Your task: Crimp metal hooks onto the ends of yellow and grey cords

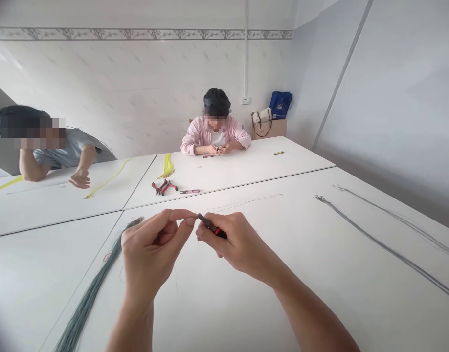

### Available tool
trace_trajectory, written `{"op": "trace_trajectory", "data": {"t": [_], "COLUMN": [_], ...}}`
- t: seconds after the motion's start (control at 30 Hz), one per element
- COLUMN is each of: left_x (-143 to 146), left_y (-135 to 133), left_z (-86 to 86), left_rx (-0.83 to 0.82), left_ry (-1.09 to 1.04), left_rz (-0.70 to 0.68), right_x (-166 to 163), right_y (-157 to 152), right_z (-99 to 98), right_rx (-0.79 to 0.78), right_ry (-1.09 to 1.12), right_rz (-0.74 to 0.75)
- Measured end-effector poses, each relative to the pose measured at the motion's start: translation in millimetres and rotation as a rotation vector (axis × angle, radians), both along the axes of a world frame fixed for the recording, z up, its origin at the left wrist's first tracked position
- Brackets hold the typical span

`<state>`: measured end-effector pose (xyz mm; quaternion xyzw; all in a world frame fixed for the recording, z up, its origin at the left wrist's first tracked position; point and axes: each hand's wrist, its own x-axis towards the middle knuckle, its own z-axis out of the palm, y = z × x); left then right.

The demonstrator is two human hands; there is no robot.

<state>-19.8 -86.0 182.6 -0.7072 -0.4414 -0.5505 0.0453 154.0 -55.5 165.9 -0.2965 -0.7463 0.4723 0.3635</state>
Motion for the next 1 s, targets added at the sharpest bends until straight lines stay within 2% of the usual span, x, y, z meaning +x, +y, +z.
{"op": "trace_trajectory", "data": {"t": [0.13, 0.23, 0.4, 0.47, 0.7, 1.0], "left_x": [-5.4, -8.6, -7.8, -5.8, -0.2, 0.9], "left_y": [1.9, 2.5, 2.0, 0.9, -3.0, -3.8], "left_z": [0.4, 1.0, 1.5, 2.0, 4.6, 2.8], "left_rx": [-0.028, -0.060, -0.088, -0.090, -0.051, 0.076], "left_ry": [-0.103, -0.167, -0.205, -0.198, -0.144, 0.004], "left_rz": [0.054, 0.081, 0.072, 0.056, 0.069, 0.153], "right_x": [0.8, 3.4, 1.5, -0.7, -3.9, -4.8], "right_y": [-2.4, -2.0, 3.6, 5.2, 4.4, 6.2], "right_z": [3.9, 3.9, 0.4, -0.6, -1.5, -1.8], "right_rx": [0.085, 0.232, 0.722, 0.849, 0.975, 1.046], "right_ry": [-0.032, -0.046, -0.146, -0.186, -0.304, -0.357], "right_rz": [-0.112, -0.174, -0.239, -0.291, -0.442, -0.509]}}
